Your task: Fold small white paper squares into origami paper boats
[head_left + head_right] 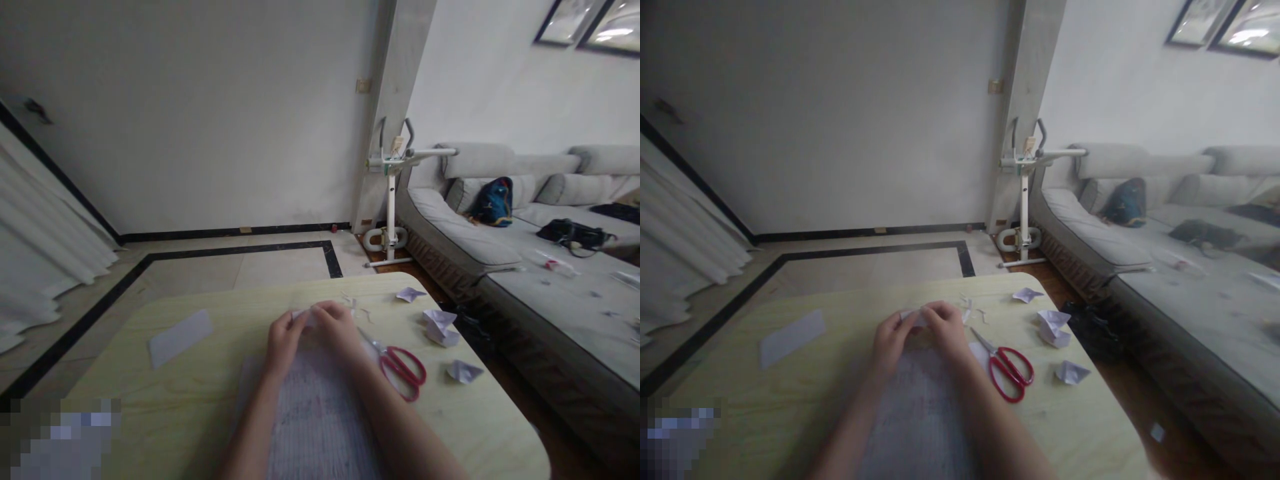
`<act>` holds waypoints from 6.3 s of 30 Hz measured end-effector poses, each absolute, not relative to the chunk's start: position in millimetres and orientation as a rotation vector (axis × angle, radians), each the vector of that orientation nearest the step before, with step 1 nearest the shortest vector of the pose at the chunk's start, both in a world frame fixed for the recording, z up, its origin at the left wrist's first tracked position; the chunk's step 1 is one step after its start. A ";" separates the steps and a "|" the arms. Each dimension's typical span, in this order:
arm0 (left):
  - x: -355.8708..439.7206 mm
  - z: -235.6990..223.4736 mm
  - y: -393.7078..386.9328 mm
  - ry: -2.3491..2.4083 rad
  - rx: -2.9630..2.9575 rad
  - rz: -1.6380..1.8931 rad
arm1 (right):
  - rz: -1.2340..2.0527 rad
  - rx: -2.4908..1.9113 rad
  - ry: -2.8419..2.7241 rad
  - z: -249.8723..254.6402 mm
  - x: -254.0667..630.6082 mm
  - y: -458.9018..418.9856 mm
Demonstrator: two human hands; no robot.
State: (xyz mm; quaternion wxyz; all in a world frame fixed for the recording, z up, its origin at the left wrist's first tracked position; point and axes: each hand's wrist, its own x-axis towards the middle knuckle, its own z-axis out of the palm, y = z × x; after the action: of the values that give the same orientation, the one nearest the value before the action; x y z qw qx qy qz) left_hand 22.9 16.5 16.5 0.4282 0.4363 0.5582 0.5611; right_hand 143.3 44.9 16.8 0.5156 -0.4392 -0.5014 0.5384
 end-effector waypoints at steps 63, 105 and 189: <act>22.3 12.5 14.6 1.516 1.205 1.367 | 1.283 -1.089 -1.225 6.8 143.0 48.3; 22.7 10.0 13.0 1.430 1.265 1.397 | 1.102 -1.137 -1.413 23.3 140.2 38.0; 26.9 9.5 15.4 1.441 1.289 1.552 | 0.659 -1.103 -1.859 11.1 132.3 28.4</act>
State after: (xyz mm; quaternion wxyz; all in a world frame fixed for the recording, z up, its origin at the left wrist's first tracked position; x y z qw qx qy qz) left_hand 26.9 15.4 9.5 0.3251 0.4915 0.5497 0.5921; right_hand 132.3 28.4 11.1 0.4268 -0.4413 -0.7439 0.2639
